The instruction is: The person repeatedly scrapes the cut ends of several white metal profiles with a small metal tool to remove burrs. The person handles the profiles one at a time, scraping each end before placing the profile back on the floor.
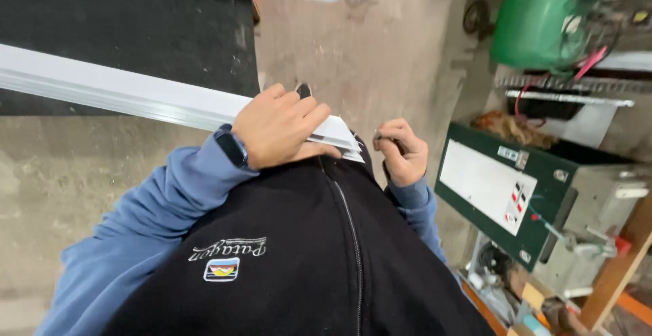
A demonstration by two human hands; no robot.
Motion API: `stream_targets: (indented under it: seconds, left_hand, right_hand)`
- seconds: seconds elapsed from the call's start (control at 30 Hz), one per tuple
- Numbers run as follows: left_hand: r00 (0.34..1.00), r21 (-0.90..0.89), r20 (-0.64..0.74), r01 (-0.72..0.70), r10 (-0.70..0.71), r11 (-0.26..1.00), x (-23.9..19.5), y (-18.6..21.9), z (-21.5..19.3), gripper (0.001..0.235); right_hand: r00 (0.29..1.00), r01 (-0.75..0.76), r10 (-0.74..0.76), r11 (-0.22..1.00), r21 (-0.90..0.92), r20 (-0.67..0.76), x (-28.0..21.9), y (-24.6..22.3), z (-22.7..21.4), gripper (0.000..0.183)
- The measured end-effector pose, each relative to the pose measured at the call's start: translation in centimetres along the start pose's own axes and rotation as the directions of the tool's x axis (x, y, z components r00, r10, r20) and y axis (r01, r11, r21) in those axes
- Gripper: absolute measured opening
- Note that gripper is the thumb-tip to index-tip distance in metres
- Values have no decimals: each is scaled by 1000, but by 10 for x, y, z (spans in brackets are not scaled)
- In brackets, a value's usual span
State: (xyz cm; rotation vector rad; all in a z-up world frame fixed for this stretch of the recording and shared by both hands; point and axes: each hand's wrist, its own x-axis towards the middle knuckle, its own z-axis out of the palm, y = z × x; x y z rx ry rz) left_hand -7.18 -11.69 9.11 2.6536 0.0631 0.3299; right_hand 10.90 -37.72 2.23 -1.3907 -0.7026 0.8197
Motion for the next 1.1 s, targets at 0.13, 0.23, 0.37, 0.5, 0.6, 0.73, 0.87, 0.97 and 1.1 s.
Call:
stream_targets:
  seconds: [0.13, 0.23, 0.37, 0.5, 0.6, 0.73, 0.87, 0.97, 1.1]
  left_hand:
    - [999, -1, -36, -26, 26, 1000, -5, 13, -17, 59]
    - [999, -17, -13, -30, 30, 999, -7, 14, -18, 58]
    - [999, -29, -10, -47, 47, 998, -7, 13, -18, 58]
    - [998, -15, -20, -63, 63, 998, -7, 13, -18, 58]
    - [998, -35, -13, -66, 66, 997, -8, 13, -15, 58]
    - [998, -39, -12, -65, 64, 997, -9, 8, -14, 58]
    - [997, -60, 12, -79, 80, 995, -9, 14, -14, 57]
    - [995, -41, -31, -94, 93, 995, -5, 4, -13, 57]
    - [997, -82, -31, -78, 76, 994, -11, 7, -13, 57]
  right_hand:
    - [995, -85, 86, 996, -15, 41, -24, -17, 11, 19]
    - [986, -155, 155, 988, 9, 64, -32, -20, 13, 18]
    - [984, -150, 153, 988, -42, 90, -31, -19, 14, 19]
    - [988, -104, 121, 981, -161, 96, -14, -26, 31, 16]
    - [984, -122, 143, 976, -183, 106, -5, -42, 40, 17]
    - [985, 3, 38, 972, -237, 169, -10, -32, 24, 18]
    - [985, -84, 124, 950, -301, 117, 12, -61, 50, 16]
    - [979, -78, 123, 964, -255, 164, 4, -56, 34, 15]
    - [981, -69, 141, 895, -441, 132, 21, -65, 51, 13]
